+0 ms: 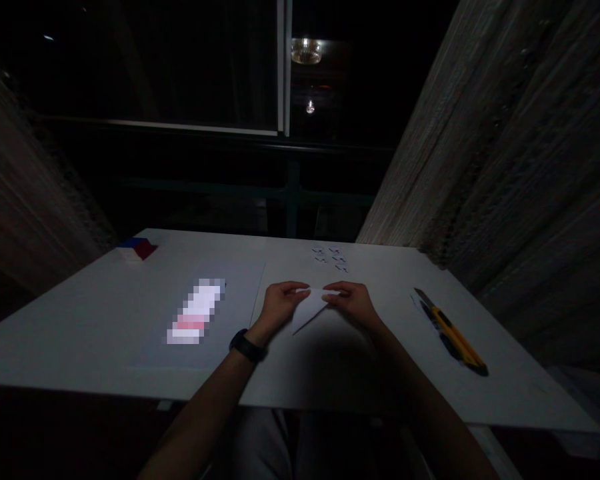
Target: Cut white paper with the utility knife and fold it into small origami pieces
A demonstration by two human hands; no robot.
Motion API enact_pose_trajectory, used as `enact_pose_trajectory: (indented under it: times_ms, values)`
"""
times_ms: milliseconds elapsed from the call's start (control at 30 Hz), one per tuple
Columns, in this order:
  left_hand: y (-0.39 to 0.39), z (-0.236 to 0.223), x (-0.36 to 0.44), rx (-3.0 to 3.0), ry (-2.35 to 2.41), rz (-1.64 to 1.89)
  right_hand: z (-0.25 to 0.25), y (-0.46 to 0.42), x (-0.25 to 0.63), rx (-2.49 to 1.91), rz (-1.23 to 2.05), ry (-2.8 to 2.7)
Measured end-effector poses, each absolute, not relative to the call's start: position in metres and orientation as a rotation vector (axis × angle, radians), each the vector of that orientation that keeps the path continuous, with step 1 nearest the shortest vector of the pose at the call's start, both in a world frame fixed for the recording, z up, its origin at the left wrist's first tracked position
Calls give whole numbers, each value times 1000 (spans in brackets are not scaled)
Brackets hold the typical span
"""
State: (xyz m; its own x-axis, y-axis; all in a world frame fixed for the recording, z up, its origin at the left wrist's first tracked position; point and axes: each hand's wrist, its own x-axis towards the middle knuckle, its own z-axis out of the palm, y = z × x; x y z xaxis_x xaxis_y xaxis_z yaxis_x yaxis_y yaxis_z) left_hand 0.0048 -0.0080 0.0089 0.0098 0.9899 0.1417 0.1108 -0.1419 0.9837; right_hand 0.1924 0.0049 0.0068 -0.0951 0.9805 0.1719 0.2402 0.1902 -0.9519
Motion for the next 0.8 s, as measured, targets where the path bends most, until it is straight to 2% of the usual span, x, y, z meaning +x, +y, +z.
enact_pose_trajectory:
  times_ms: [800]
  values:
    - [-11, 11, 5, 1541, 1255, 1212, 7, 2, 190, -1178, 986, -1556]
